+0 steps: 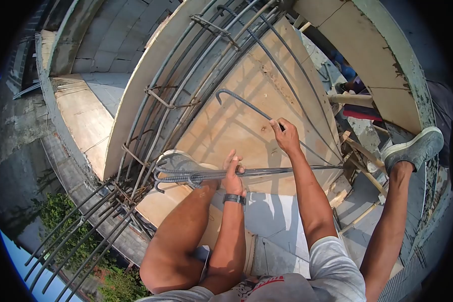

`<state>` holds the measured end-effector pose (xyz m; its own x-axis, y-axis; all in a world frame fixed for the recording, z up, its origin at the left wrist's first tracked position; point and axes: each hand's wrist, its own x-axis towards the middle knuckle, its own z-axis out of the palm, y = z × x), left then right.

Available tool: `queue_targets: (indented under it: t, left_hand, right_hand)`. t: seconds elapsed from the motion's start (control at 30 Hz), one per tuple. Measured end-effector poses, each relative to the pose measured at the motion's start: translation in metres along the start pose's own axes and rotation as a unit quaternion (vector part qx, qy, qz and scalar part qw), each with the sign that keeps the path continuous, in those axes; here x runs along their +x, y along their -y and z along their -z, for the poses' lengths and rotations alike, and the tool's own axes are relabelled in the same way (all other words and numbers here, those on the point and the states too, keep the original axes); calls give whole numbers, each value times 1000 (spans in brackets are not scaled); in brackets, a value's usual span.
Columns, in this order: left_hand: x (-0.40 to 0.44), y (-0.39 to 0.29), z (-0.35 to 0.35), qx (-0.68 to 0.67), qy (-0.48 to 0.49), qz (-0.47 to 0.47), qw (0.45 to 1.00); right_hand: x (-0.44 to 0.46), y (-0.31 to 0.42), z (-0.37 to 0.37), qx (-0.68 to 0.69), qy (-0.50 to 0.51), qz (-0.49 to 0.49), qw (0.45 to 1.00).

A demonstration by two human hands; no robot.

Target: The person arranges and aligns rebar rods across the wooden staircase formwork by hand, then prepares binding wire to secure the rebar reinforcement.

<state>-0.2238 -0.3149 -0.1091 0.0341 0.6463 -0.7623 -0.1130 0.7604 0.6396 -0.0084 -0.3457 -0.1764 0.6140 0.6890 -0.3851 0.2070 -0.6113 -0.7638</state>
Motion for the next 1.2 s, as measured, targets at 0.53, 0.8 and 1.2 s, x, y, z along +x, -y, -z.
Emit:
queue_targets:
  t: [0.53,0.8,1.2]
  left_hand:
    - [10,13,10,-19,-52,17,998]
    - [11,11,13,-23,-49,9,998]
    - [8,16,19,-67,-76,25,995]
  right_hand:
    - [87,82,7,48,-54,52,996]
    - [85,118,-27,78,-192,110,972]
    - [84,112,-45,19,-290,170,942]
